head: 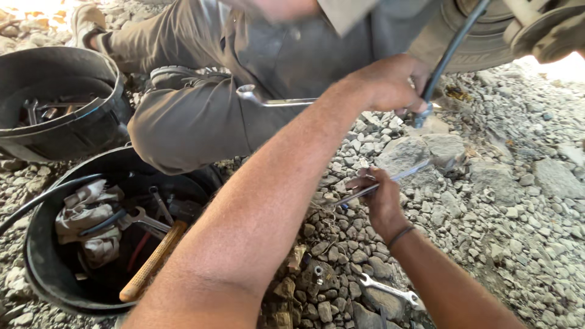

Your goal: The person uses a file to smooth a metal fitting, then screws a nut onto a brake line. They use two wrenches to tighten the fitting onto the vehicle's brake assembly.

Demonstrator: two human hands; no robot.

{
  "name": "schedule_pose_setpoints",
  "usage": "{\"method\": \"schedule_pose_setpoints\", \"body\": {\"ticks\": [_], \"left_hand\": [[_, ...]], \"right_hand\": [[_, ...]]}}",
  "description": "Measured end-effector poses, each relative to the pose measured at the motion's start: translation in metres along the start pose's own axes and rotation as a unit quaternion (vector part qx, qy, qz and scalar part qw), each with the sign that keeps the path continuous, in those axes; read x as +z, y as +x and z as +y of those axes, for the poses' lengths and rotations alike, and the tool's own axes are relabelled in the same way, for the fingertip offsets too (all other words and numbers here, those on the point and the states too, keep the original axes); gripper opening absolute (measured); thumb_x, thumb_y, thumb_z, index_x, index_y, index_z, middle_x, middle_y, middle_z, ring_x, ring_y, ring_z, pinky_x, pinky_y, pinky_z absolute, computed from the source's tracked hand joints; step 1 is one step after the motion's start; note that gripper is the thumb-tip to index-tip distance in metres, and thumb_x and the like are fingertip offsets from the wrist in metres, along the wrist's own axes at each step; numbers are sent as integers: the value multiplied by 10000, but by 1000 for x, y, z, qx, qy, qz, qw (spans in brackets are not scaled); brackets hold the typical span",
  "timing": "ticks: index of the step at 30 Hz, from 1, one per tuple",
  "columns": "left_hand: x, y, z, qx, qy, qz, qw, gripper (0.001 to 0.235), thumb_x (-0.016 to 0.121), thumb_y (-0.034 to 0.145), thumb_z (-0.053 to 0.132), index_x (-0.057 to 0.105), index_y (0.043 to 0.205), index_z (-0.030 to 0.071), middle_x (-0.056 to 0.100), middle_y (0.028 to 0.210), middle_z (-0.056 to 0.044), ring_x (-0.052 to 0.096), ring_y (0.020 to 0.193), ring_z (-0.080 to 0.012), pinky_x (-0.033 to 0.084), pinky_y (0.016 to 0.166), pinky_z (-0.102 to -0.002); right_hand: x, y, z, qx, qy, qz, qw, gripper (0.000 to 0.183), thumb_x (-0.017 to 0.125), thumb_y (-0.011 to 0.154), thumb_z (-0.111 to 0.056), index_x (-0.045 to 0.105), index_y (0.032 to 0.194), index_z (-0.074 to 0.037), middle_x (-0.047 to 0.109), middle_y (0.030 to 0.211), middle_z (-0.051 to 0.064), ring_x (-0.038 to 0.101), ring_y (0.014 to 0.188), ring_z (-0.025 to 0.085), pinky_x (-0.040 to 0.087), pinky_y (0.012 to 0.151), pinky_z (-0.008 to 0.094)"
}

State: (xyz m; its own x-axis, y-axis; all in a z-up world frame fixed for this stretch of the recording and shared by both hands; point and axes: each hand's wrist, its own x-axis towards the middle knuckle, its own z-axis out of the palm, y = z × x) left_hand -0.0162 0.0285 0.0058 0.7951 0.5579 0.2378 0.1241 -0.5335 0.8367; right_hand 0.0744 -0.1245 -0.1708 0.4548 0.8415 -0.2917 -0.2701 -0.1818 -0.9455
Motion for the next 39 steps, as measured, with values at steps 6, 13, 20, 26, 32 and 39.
{"method": "schedule_pose_setpoints", "body": {"ticks": [6, 13, 20, 26, 32, 39], "left_hand": [[-5, -5, -2, 43, 23, 16, 999, 206, 848, 810, 191, 677, 851, 84, 761, 810, -26, 758, 711, -106, 591, 633, -320], [-5, -13, -1, -12, 40, 26, 999, 210, 843, 822, 228, 685, 878, 102, 760, 782, -44, 724, 714, -130, 567, 663, -350], [-2, -19, -12, 56, 37, 38, 997, 206, 858, 788, 204, 704, 854, 85, 749, 816, -42, 732, 727, -146, 577, 670, -340], [-1, -28, -17, 71, 66, 48, 994, 224, 868, 785, 237, 729, 892, 98, 754, 781, -64, 722, 740, -153, 549, 683, -341], [-1, -33, -20, 40, 19, 34, 998, 225, 842, 797, 237, 715, 901, 84, 760, 762, -78, 728, 723, -160, 554, 667, -333], [4, -48, -18, 52, -55, 24, 997, 203, 820, 841, 191, 673, 897, 63, 735, 807, -74, 678, 764, -156, 554, 658, -330]], "right_hand": [[16, -3, -19, 60, -123, 3, 991, 442, 451, 1074, -422, 618, 939, -36, 688, 697, 133, 551, 500, 208, 435, 454, 347], [46, -8, -12, 6, -120, 25, 992, 325, 482, 1071, -315, 630, 1010, -32, 664, 768, 111, 618, 570, 176, 511, 500, 333], [50, 17, -32, 20, -95, -16, 995, 394, 434, 1077, -325, 649, 1086, 6, 728, 846, 127, 739, 747, 235, 673, 708, 357], [57, 36, -51, 18, 63, 53, 996, 320, 418, 1077, -299, 546, 1129, -9, 666, 829, 128, 736, 709, 251, 671, 636, 413], [97, 18, -19, -56, 278, 140, 949, 343, 328, 1037, -337, 493, 998, -39, 674, 731, 178, 687, 591, 310, 597, 499, 407], [114, 0, -9, -195, 298, 52, 933, 341, 409, 987, -227, 637, 999, 26, 731, 816, 147, 722, 680, 255, 628, 573, 390]]}}
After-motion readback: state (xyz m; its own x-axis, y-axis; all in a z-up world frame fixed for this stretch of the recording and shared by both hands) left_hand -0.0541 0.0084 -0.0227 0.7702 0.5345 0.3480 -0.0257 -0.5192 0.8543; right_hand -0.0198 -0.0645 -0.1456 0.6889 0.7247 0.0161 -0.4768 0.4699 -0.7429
